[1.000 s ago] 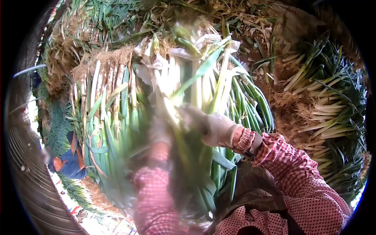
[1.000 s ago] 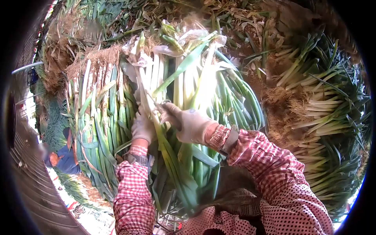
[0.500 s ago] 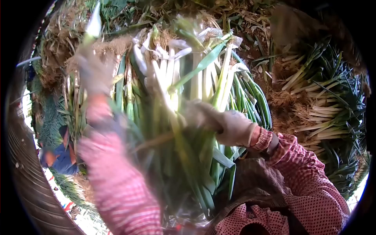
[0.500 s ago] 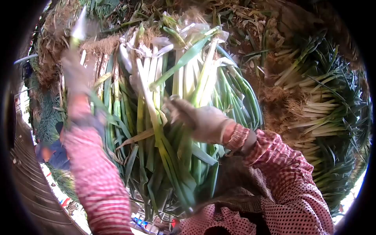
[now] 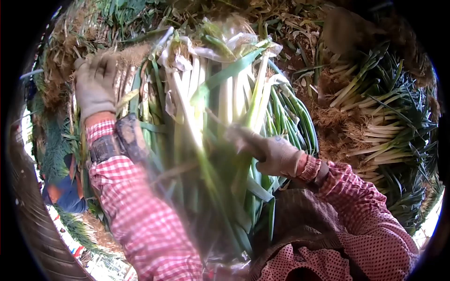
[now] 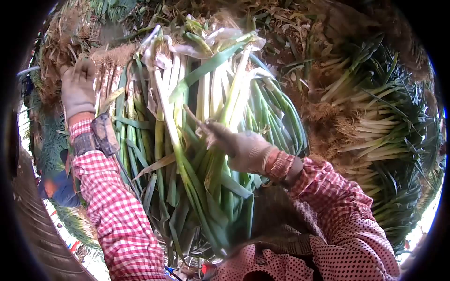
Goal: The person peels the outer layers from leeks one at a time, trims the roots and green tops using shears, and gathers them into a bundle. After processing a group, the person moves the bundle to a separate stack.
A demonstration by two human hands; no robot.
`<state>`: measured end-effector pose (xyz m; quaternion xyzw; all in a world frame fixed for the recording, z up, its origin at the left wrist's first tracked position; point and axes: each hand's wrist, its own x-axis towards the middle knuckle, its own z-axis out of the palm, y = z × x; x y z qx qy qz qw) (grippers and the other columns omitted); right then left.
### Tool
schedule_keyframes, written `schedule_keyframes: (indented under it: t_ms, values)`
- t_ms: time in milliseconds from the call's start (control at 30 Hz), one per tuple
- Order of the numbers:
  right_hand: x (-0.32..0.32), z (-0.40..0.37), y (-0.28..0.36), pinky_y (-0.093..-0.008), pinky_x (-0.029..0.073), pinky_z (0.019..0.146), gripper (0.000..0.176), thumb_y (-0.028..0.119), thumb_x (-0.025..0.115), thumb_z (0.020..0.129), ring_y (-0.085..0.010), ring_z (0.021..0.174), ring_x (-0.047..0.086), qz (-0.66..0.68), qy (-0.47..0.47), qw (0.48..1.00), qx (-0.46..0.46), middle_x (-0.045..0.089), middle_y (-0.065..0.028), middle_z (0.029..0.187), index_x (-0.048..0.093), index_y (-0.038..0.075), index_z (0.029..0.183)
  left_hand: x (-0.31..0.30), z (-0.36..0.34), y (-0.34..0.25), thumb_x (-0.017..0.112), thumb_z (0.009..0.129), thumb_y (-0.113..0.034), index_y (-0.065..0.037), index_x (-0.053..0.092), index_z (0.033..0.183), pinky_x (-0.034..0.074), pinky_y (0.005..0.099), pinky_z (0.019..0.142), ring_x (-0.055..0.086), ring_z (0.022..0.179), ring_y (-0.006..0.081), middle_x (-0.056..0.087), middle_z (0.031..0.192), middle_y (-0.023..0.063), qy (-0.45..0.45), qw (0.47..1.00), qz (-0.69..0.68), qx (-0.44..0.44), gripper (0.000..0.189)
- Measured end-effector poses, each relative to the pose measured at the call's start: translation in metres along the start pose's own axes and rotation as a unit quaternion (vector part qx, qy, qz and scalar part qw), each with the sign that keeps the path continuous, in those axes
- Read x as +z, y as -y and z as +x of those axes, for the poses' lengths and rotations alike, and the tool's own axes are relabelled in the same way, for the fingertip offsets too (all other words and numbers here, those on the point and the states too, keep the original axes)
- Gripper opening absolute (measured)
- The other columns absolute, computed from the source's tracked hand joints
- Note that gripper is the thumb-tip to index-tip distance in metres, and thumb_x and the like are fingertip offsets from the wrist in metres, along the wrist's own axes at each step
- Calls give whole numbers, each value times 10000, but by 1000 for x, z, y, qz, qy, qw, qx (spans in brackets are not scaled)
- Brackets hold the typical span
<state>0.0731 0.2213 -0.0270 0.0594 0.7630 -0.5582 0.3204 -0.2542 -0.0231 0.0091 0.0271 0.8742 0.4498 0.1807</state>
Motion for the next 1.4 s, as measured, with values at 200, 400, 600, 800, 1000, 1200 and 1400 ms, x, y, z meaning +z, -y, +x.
schedule_keyframes:
  t_ms: [200, 400, 600, 800, 1000, 1200, 1400]
  values:
    - [-1, 4, 27, -421, 583, 685, 886, 124, 605, 858, -331, 756, 718, -59, 10, 998, -36, 712, -184, 897, 183, 168, 1636, 71, -117, 51, 554, 946, -686, 24, 366, 1535, 354, 457, 1188, 449, 1421, 423, 445, 1539, 277, 80, 911, 352, -199, 941]
    - [-7, 9, 44, -341, 580, 563, 874, 106, 586, 908, -209, 608, 641, -65, 86, 994, 7, 654, -84, 770, 136, 183, 1654, 74, -175, 116, 532, 996, -551, 43, 550, 1194, 528, 517, 904, 640, 1113, 481, 635, 1215, 348, 109, 925, 321, -174, 627]
    - [-3, 26, 50, -364, 554, 535, 773, 123, 569, 958, -208, 627, 646, -97, 18, 995, 16, 653, -86, 793, 202, 172, 1636, 93, -232, 72, 573, 986, -415, -17, 523, 1044, 540, 589, 753, 670, 851, 525, 689, 892, 322, 79, 902, 398, -147, 405]
    - [-4, 71, 77, -274, 522, 435, 827, -46, 510, 925, -176, 566, 613, -107, 13, 994, 2, 695, -135, 920, 138, 161, 1634, 51, -214, 81, 572, 985, -310, -47, 647, 1095, 536, 567, 755, 658, 908, 502, 675, 951, 310, 247, 943, 219, 46, 295]
    - [48, 112, 123, -345, 561, 640, 852, -19, 547, 891, -243, 729, 668, -102, 81, 989, -69, 704, -169, 1048, 158, 119, 1636, -75, -92, 160, 539, 989, -240, -116, 573, 1269, 532, 517, 888, 675, 1010, 445, 680, 1165, 247, -181, 858, 478, -53, 308]
    - [89, 137, 151, -252, 521, 484, 821, -82, 519, 888, -171, 652, 646, -65, 145, 986, -44, 595, -209, 1383, 206, 120, 1620, -81, -76, 147, 630, 947, -505, -94, 612, 1236, 566, 480, 867, 711, 1081, 349, 722, 1162, 181, 1, 762, 598, -247, 502]
    - [61, 108, 95, -380, 587, 756, 928, 17, 601, 818, -302, 880, 711, -43, 63, 994, -82, 682, -202, 1238, 186, 151, 1637, -48, -108, 94, 593, 953, -572, -28, 662, 1173, 528, 446, 952, 697, 1117, 314, 706, 1188, 242, 235, 902, 307, -193, 591]
